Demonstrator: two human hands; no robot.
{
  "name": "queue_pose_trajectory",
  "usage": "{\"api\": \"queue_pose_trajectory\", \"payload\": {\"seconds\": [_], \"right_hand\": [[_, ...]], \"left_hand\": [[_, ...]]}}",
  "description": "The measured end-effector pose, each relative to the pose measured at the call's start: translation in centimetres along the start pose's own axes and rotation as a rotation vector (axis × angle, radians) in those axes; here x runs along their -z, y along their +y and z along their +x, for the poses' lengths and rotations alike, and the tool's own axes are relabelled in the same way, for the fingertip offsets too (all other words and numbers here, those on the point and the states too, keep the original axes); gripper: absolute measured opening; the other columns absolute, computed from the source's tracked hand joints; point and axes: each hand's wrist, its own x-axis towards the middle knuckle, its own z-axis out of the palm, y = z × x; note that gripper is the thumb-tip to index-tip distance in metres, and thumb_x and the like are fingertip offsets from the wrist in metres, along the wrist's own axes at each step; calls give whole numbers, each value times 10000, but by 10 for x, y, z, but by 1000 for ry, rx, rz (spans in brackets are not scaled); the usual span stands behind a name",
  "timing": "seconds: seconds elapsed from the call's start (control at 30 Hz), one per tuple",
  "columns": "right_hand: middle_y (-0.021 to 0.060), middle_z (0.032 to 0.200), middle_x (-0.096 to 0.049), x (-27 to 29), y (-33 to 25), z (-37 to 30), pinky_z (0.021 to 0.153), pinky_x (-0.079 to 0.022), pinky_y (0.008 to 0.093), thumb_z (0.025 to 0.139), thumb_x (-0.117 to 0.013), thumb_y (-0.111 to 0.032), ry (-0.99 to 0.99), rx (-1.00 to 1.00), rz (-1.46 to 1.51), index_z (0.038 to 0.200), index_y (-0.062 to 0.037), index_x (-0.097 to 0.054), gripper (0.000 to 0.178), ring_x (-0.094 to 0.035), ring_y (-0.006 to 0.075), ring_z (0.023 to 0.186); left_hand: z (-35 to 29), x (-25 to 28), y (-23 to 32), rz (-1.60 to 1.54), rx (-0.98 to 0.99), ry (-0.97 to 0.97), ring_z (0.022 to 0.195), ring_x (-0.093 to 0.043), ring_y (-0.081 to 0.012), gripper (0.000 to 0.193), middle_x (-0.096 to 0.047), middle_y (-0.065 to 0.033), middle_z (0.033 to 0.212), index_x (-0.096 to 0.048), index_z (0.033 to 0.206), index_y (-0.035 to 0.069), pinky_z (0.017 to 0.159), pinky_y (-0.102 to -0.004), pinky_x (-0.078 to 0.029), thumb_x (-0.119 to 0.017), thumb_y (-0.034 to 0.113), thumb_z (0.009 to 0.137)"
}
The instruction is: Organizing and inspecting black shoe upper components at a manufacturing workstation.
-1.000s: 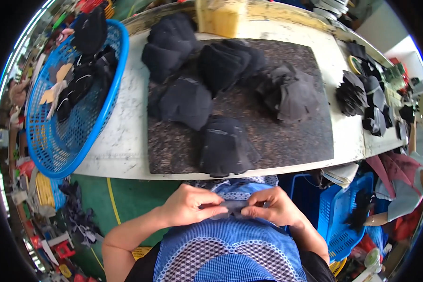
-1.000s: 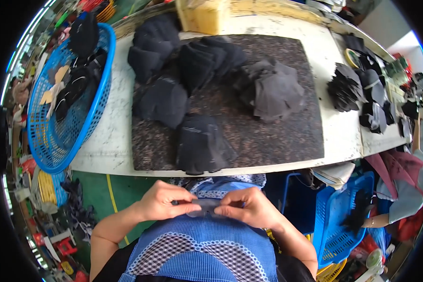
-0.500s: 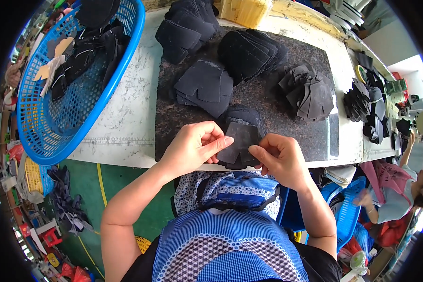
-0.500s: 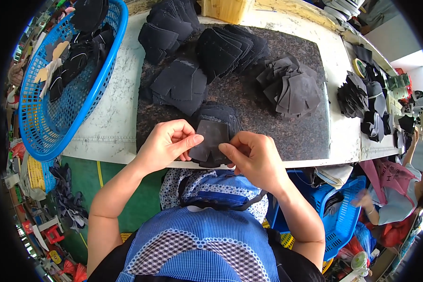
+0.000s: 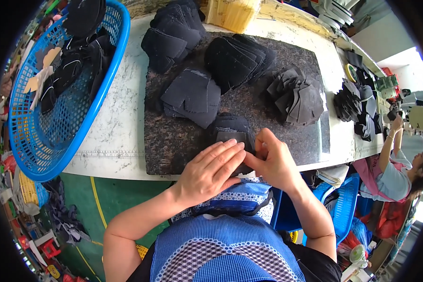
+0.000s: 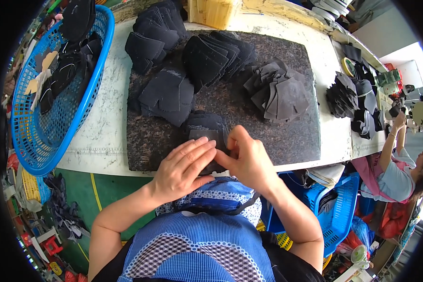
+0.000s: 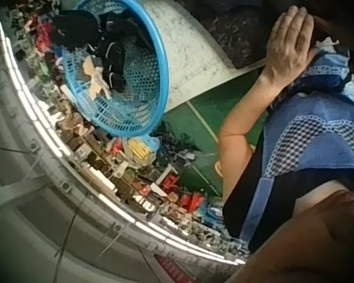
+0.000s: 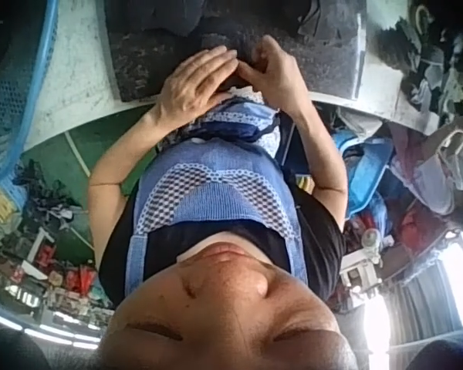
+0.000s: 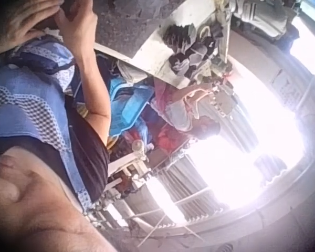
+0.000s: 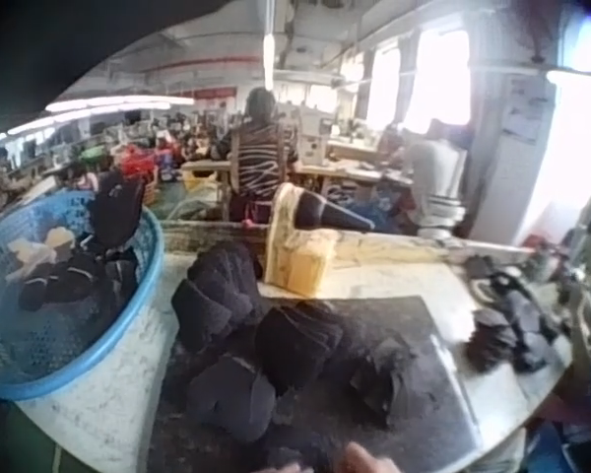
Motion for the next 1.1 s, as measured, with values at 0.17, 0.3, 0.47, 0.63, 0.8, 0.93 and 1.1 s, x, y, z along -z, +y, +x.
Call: {"api": "queue_pose_trajectory", "payload": {"seconds": [0.17,0.3,0.47,0.63,0.8,0.93,1.1], "right_hand": [[6,718,-548,26,-35,34,563,-430,263,911,-785,-59,86,242,162,942,-28,-567,223,-519,38,674],[96,935,-652,-15,-64,97,737,-550,373,821,-835,-97,149,780,-238,1043,-44,-676,278,-648,263,829],[123,936,-665,-29,-56,121,822,-556,408,811,-861,-125,82,876,-388,1021,-35,-721,268,-666,339,931],[99,883,-676,-28,-61,128,739,-545,347,880,-808,-121,42,692,-235,939,0,-744,149,-668,233,802],[166,829,-746,-16,-78,128,722,-583,402,882,-780,-181,174,496,17,935,-17,-765,174,-744,326,773],[116,950,-748,-12,-49,125,767,-569,322,921,-785,-150,139,900,-295,1021,-14,-773,170,-699,193,837],[117,905,-719,24,-48,72,808,-557,436,883,-764,-113,305,642,44,988,-30,-732,137,-694,328,877]], "left_hand": [[2,-2,11,16,41,7,1392,-527,-348,706,-576,-173,1469,-622,1382,-2,1152,-499,-435,-719,543,944],[8,-3,5,-69,36,125,1248,-543,-360,641,-567,-162,1362,-669,1280,26,1085,-519,-444,-753,545,914],[-37,63,-31,84,297,491,1058,-638,-335,383,-665,-129,1183,-662,1252,37,925,-461,-511,-780,190,920],[-11,71,-57,154,133,361,1037,-675,-311,242,-704,-104,1112,-723,1123,47,926,-433,-531,-779,113,897],[33,53,-78,254,125,162,1128,-630,-306,298,-671,-93,1153,-716,1154,49,995,-439,-487,-782,165,887],[37,56,-81,229,62,216,1021,-675,-325,251,-699,-91,1059,-721,1108,50,913,-432,-533,-780,69,865],[8,56,-44,33,0,262,905,-687,-285,288,-700,-83,1004,-710,1034,83,786,-408,-565,-849,72,783]]}}
